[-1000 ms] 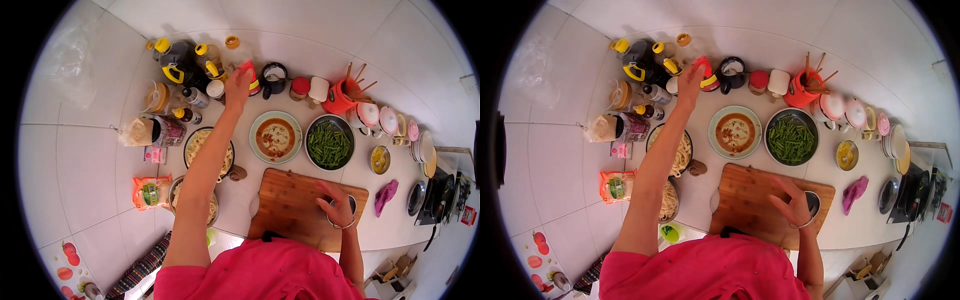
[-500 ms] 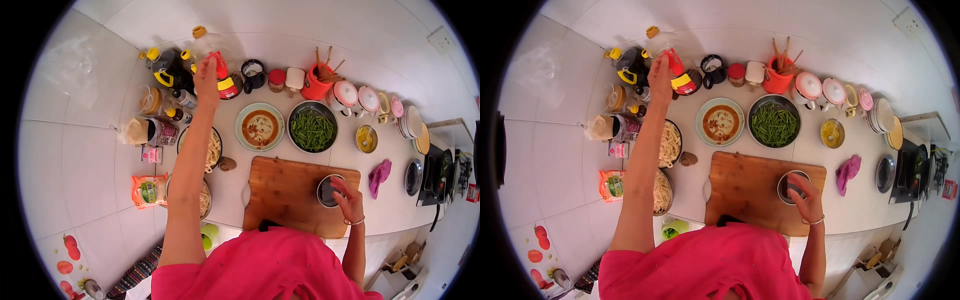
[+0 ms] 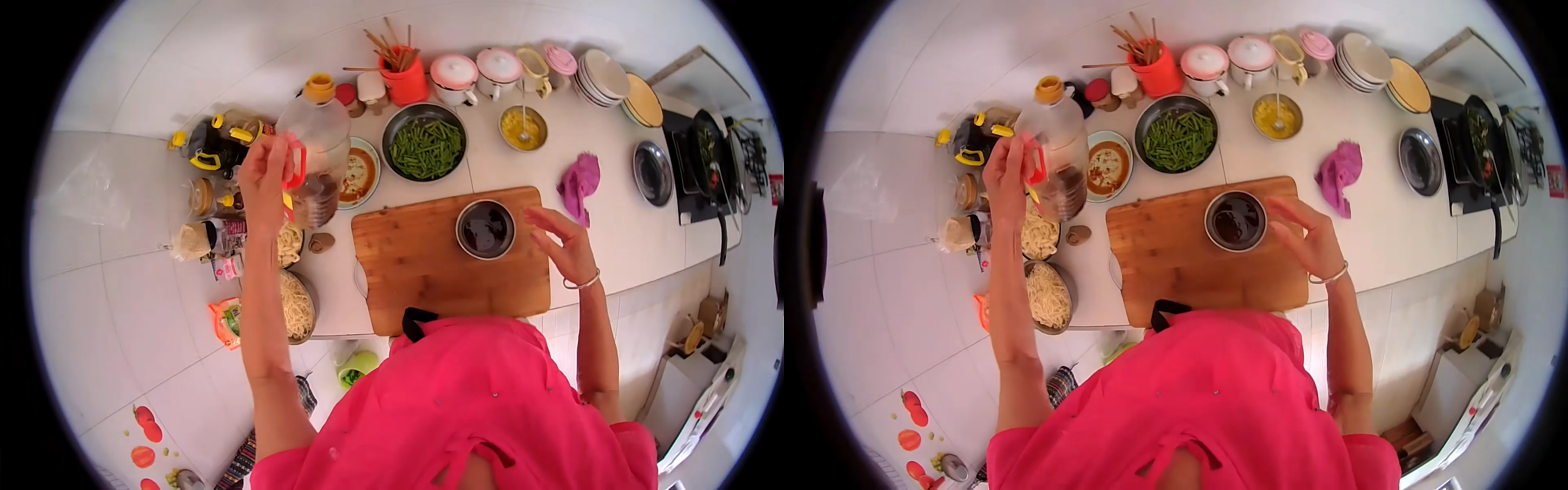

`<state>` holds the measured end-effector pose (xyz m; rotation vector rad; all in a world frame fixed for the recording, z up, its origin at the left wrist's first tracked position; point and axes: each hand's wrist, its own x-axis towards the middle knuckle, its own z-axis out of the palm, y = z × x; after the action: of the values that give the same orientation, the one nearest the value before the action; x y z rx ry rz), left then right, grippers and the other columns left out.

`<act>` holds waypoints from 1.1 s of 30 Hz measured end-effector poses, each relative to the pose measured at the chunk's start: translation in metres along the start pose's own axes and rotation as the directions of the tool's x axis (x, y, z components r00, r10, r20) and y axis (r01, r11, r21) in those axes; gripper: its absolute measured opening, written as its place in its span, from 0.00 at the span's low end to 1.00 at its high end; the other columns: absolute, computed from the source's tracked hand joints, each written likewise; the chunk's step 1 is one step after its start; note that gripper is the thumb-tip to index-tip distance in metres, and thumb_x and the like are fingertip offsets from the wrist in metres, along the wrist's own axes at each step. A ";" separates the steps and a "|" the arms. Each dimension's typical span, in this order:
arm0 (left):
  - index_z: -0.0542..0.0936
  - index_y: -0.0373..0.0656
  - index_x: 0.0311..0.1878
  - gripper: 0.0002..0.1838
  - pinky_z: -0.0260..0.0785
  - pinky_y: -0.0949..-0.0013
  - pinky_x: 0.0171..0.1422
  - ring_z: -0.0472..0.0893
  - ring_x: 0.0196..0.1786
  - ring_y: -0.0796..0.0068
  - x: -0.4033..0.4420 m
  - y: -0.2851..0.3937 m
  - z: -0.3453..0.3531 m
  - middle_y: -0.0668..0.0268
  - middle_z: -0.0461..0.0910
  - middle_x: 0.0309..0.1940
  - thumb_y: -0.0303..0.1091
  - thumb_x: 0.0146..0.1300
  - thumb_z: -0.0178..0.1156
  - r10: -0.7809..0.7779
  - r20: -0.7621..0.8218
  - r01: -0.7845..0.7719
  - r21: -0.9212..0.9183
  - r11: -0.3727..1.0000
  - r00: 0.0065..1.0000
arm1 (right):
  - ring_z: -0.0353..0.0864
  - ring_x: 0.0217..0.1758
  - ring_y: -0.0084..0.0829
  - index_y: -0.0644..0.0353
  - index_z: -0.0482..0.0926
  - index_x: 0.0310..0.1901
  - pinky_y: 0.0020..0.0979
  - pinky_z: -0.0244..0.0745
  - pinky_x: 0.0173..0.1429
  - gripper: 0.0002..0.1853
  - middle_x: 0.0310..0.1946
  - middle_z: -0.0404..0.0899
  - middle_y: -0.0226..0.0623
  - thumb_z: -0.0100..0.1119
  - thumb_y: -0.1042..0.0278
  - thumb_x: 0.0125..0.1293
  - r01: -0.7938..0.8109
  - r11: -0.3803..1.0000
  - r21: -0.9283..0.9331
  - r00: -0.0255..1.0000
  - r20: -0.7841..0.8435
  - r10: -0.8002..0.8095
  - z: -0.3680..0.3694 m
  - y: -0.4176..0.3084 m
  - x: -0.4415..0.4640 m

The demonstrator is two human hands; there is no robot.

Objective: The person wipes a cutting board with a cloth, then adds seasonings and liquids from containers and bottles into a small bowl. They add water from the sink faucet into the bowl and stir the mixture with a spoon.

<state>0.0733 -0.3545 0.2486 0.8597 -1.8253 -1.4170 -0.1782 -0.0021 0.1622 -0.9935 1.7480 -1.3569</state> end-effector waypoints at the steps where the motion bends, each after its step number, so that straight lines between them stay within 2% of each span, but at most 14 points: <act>1: 0.76 0.42 0.33 0.11 0.55 0.82 0.29 0.64 0.24 0.89 -0.010 0.001 0.009 0.76 0.68 0.20 0.37 0.71 0.55 -0.018 -0.004 0.018 -0.046 0.999 1.000 | 0.80 0.54 0.28 0.65 0.75 0.57 0.29 0.72 0.60 0.20 0.51 0.80 0.37 0.61 0.75 0.63 -0.003 1.000 -0.001 1.000 -0.016 0.003 -0.007 0.005 -0.004; 3: 0.75 0.42 0.33 0.11 0.55 0.81 0.29 0.63 0.24 0.89 -0.033 -0.008 0.029 0.76 0.67 0.20 0.37 0.71 0.54 -0.066 -0.008 0.064 -0.136 0.989 0.998 | 0.80 0.54 0.27 0.65 0.75 0.58 0.29 0.72 0.60 0.20 0.51 0.80 0.37 0.61 0.75 0.63 -0.021 1.000 -0.002 0.999 -0.044 0.021 -0.020 0.016 -0.017; 6: 0.74 0.42 0.32 0.12 0.56 0.82 0.29 0.63 0.23 0.89 -0.060 -0.017 0.069 0.76 0.68 0.20 0.36 0.72 0.53 -0.204 0.164 0.222 -0.100 0.970 0.965 | 0.80 0.53 0.27 0.66 0.76 0.56 0.30 0.72 0.61 0.19 0.51 0.80 0.36 0.61 0.74 0.64 -0.048 0.999 0.008 0.997 -0.067 0.049 -0.033 0.016 -0.030; 9: 0.74 0.41 0.32 0.12 0.56 0.82 0.30 0.63 0.23 0.89 -0.071 -0.013 0.072 0.76 0.69 0.21 0.37 0.72 0.54 -0.164 0.048 0.171 -0.281 0.944 0.985 | 0.80 0.53 0.27 0.66 0.76 0.56 0.30 0.72 0.62 0.18 0.50 0.80 0.37 0.61 0.74 0.63 -0.078 0.997 0.009 0.993 -0.091 0.078 -0.046 0.013 -0.041; 12: 0.75 0.40 0.34 0.10 0.62 0.83 0.33 0.69 0.27 0.88 -0.090 -0.013 0.082 0.74 0.74 0.25 0.35 0.70 0.56 -0.163 0.205 0.207 -0.218 0.954 0.965 | 0.80 0.53 0.27 0.65 0.76 0.56 0.30 0.73 0.61 0.18 0.50 0.80 0.37 0.61 0.74 0.63 -0.069 0.997 0.021 0.992 -0.101 0.071 -0.053 0.019 -0.046; 15: 0.76 0.38 0.36 0.07 0.66 0.82 0.39 0.74 0.33 0.87 -0.111 -0.010 0.112 0.71 0.79 0.30 0.32 0.68 0.59 -0.284 0.364 0.314 -0.023 0.949 0.887 | 0.79 0.53 0.27 0.65 0.77 0.55 0.30 0.73 0.61 0.18 0.50 0.80 0.37 0.61 0.73 0.64 -0.042 0.999 0.035 0.995 -0.094 0.045 -0.058 0.025 -0.052; 16: 0.77 0.38 0.36 0.06 0.68 0.82 0.44 0.77 0.37 0.86 -0.111 -0.016 0.111 0.69 0.81 0.34 0.30 0.67 0.59 -0.300 0.334 0.304 0.043 0.952 0.894 | 0.79 0.53 0.27 0.65 0.77 0.55 0.30 0.73 0.61 0.18 0.49 0.81 0.37 0.61 0.73 0.64 -0.037 0.999 0.032 0.995 -0.089 0.040 -0.060 0.024 -0.053; 19: 0.77 0.38 0.36 0.06 0.67 0.82 0.42 0.75 0.36 0.86 -0.117 -0.029 0.107 0.71 0.80 0.33 0.29 0.67 0.59 -0.354 0.371 0.324 0.142 0.935 0.859 | 0.79 0.52 0.26 0.64 0.77 0.55 0.30 0.74 0.60 0.18 0.48 0.81 0.37 0.61 0.72 0.64 -0.036 0.997 0.063 0.994 -0.103 0.042 -0.066 0.027 -0.058; 20: 0.77 0.38 0.34 0.07 0.66 0.80 0.40 0.73 0.33 0.87 -0.123 -0.040 0.109 0.73 0.78 0.29 0.31 0.66 0.61 -0.357 0.360 0.319 0.162 0.934 0.862 | 0.79 0.51 0.26 0.64 0.77 0.55 0.30 0.74 0.60 0.18 0.48 0.81 0.37 0.61 0.72 0.64 -0.045 0.997 0.067 0.993 -0.108 0.052 -0.068 0.028 -0.059; 23: 0.77 0.38 0.33 0.09 0.65 0.77 0.36 0.70 0.30 0.86 -0.132 -0.054 0.113 0.73 0.75 0.25 0.33 0.63 0.63 -0.345 0.405 0.183 0.388 0.903 0.846 | 0.80 0.51 0.26 0.63 0.77 0.55 0.29 0.74 0.59 0.18 0.48 0.81 0.37 0.61 0.72 0.64 -0.057 0.995 0.076 0.991 -0.117 0.065 -0.070 0.031 -0.062; 24: 0.77 0.38 0.31 0.11 0.64 0.75 0.34 0.69 0.29 0.84 -0.134 -0.058 0.116 0.72 0.73 0.23 0.35 0.62 0.65 -0.282 0.427 0.109 0.386 0.916 0.859 | 0.80 0.51 0.25 0.63 0.77 0.55 0.29 0.74 0.59 0.18 0.48 0.81 0.37 0.61 0.72 0.64 -0.061 0.995 0.078 0.990 -0.120 0.070 -0.071 0.032 -0.063; 27: 0.77 0.38 0.31 0.11 0.64 0.73 0.33 0.69 0.26 0.81 -0.136 -0.063 0.122 0.70 0.73 0.22 0.36 0.61 0.65 -0.322 0.438 0.102 0.454 0.885 0.840 | 0.80 0.50 0.25 0.63 0.77 0.55 0.29 0.75 0.58 0.17 0.48 0.81 0.37 0.61 0.72 0.64 -0.070 0.994 0.081 0.990 -0.120 0.080 -0.072 0.039 -0.066; 30: 0.77 0.38 0.31 0.12 0.64 0.71 0.31 0.69 0.24 0.77 -0.134 -0.059 0.131 0.66 0.73 0.20 0.37 0.61 0.65 -0.267 0.449 -0.012 0.527 0.850 0.852 | 0.80 0.50 0.25 0.63 0.78 0.55 0.29 0.75 0.58 0.17 0.48 0.81 0.36 0.60 0.72 0.65 -0.095 0.993 0.065 0.987 -0.127 0.102 -0.074 0.042 -0.068; 33: 0.76 0.38 0.31 0.14 0.64 0.68 0.30 0.69 0.22 0.73 -0.132 -0.060 0.136 0.61 0.74 0.19 0.39 0.60 0.66 -0.274 0.440 -0.028 0.567 0.823 0.855 | 0.80 0.50 0.25 0.63 0.78 0.55 0.29 0.75 0.57 0.17 0.48 0.81 0.36 0.61 0.72 0.65 -0.091 0.992 0.085 0.986 -0.135 0.102 -0.074 0.046 -0.069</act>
<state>0.0417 -0.1849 0.1499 0.9589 -2.7271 -1.2757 -0.2178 0.0989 0.1375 -0.7767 1.8055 -1.4504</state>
